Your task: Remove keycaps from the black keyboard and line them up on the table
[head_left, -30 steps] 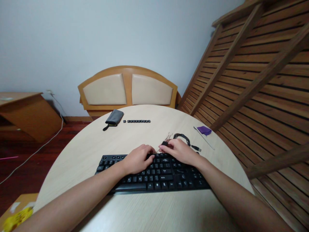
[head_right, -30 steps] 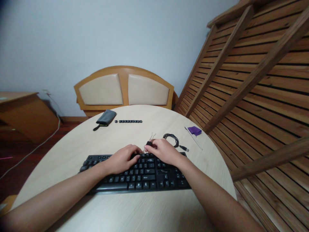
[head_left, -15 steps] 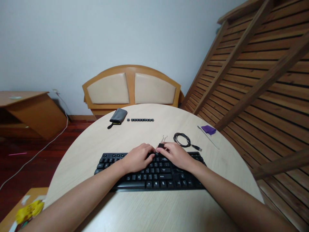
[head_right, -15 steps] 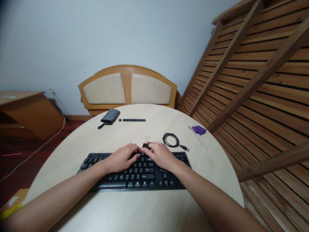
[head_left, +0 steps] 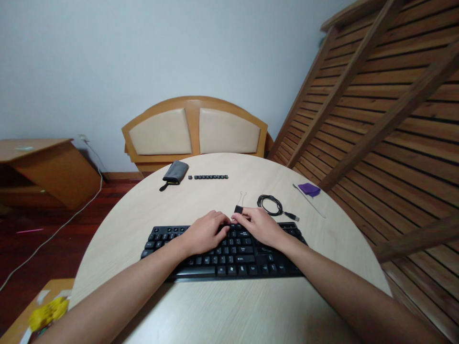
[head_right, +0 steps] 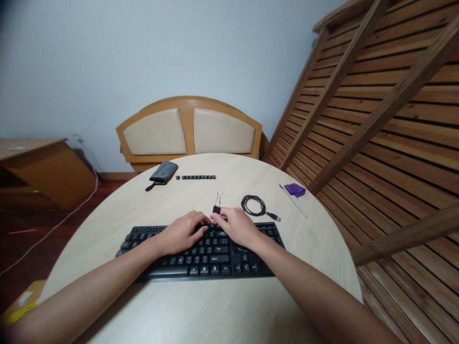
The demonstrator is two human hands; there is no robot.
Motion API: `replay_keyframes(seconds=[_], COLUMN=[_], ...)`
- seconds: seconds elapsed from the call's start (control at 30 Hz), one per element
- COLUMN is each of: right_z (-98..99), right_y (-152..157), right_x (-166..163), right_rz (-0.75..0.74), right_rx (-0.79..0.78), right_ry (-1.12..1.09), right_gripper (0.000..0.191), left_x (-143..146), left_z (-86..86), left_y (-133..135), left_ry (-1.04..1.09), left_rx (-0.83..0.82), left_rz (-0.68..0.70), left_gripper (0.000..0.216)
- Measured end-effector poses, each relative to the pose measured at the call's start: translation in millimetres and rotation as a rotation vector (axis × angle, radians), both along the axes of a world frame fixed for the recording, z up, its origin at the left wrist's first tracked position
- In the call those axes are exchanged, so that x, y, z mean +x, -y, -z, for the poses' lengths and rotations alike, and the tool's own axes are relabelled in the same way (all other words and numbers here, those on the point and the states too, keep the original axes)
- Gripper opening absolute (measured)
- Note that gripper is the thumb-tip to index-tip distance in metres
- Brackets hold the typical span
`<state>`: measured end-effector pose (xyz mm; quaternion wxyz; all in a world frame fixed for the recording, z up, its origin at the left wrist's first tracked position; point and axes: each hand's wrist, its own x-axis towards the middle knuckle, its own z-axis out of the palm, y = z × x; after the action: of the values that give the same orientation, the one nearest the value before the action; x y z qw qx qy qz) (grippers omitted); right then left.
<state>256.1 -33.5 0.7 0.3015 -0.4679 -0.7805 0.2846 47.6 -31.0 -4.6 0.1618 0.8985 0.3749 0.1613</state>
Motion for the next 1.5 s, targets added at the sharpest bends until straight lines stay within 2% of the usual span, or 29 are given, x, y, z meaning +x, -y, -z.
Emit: replay_keyframes(seconds=[0.17, 0.47, 0.63, 0.87, 1.17, 1.5], right_z=[6.3, 4.9, 11.2, 9.5, 6.8, 6.0], right_y=[-8.3, -3.5, -7.8, -8.5, -7.8, -8.6], right_x=[2.8, -0.2, 2.1, 2.8, 2.8, 2.8], right_rz=[-0.022, -0.048, 0.016, -0.019, -0.035, -0.028], right_rx=[-0.216, -0.189, -0.186, -0.196, -0.210, -0.171], right_ry=[-0.271, -0.395, -0.381, -0.390, -0.374, -0.315], right_gripper=[0.041, 0.036, 0.040, 0.043, 0.040, 0.039], left_x=[1.1, 2.1, 3.5, 3.1, 1.6, 2.5], left_z=[-1.9, -1.8, -2.9, -2.3, 3.0, -0.6], left_y=[1.6, -1.9, -4.0, -6.0, -7.1, -4.2], left_ry=[0.027, 0.214, 0.327, 0.435, 0.483, 0.472], left_rx=[-0.003, -0.110, -0.230, -0.308, -0.322, -0.273], left_rz=[-0.032, -0.101, -0.095, -0.090, -0.083, -0.046], left_gripper=[0.019, 0.019, 0.016, 0.016, 0.019, 0.013])
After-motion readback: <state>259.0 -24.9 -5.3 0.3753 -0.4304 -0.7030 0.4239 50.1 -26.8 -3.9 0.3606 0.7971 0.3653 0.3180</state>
